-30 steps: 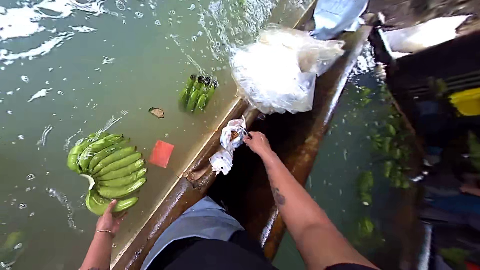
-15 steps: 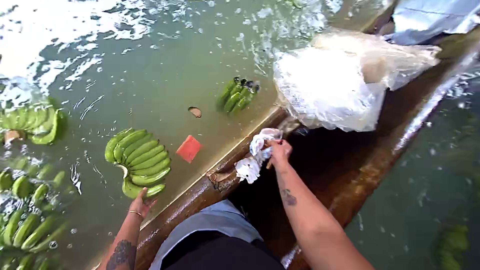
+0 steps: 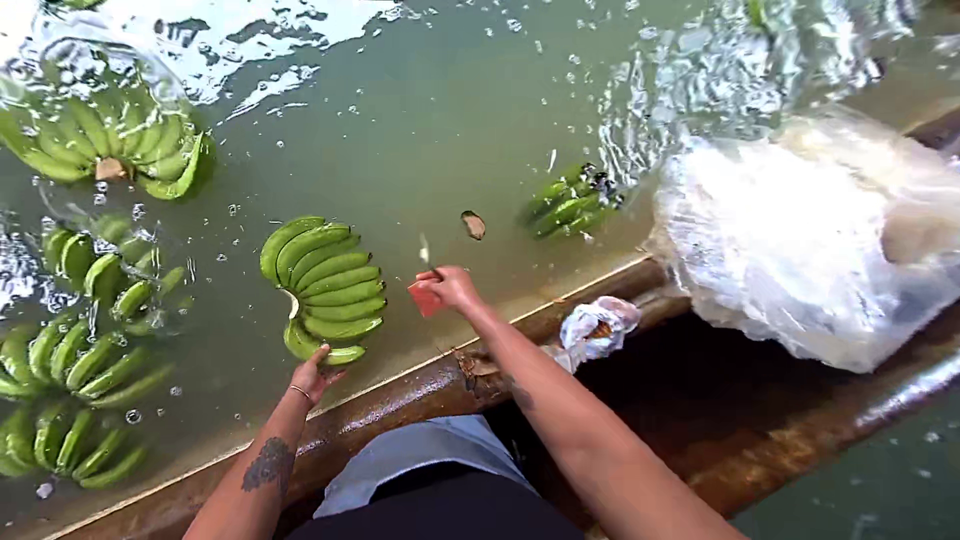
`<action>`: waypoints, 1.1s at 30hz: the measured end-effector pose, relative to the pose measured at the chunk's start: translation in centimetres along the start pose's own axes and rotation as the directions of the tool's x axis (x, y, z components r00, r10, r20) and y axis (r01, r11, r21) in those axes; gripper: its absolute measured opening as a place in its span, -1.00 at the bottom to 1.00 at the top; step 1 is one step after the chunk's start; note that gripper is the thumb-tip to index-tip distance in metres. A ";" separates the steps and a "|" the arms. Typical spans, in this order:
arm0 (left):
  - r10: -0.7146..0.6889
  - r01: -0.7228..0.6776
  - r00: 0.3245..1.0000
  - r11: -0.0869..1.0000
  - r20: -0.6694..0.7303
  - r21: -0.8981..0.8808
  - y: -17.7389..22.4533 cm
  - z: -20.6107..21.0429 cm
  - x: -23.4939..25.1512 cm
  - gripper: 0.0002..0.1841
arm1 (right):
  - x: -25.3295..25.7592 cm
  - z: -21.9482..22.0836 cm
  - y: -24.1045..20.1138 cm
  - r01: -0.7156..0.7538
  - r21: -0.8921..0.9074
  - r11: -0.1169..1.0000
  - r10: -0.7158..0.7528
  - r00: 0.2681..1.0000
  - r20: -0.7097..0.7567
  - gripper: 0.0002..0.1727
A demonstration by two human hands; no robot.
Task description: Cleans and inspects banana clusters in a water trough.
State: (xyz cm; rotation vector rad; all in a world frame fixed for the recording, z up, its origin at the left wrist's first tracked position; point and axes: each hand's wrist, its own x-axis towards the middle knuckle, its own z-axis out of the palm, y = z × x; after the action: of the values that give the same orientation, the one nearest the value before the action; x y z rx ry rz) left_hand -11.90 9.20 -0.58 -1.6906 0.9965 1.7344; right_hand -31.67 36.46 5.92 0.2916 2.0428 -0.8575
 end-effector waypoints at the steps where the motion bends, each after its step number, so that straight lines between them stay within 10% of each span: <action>1: 0.011 -0.011 1.000 1.000 0.011 0.009 -0.1 0.0 0.2 -0.45 | 1.6 1.6 -1.0 0.023 -0.078 0.997 -0.021 0.999 0.031 -0.53; 4: 0.010 -0.010 1.000 1.000 0.029 -0.017 -0.1 0.3 0.3 -0.45 | 3.8 5.1 -4.0 -0.021 -0.118 0.993 0.035 0.993 0.117 -0.31; 13: -0.001 0.007 0.997 0.997 0.075 -0.073 0.1 1.0 0.7 -0.48 | 2.8 3.8 -3.7 -0.044 0.012 0.999 0.045 0.997 -0.057 -0.69; 24: -0.026 0.035 0.991 0.997 0.129 -0.072 -0.7 2.5 -1.1 -0.54 | 7.8 6.6 -4.6 -0.008 -0.211 0.978 0.024 0.997 0.073 -0.27; 29: -0.017 0.023 0.990 0.999 0.142 -0.045 -0.5 2.6 -1.0 -0.47 | 9.2 6.3 -3.8 -0.100 -0.010 0.995 0.100 0.979 0.178 -0.31; 33: 0.004 -0.009 0.988 0.999 0.154 0.033 0.4 2.6 -0.6 -0.44 | 8.6 5.4 -0.2 -0.135 0.475 0.870 0.075 0.987 0.143 -0.54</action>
State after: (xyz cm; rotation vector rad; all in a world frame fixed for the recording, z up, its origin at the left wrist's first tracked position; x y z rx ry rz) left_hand -13.74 11.07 -0.09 -1.5089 0.9562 1.8114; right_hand -33.33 31.72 -2.91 0.6061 1.6585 -1.2816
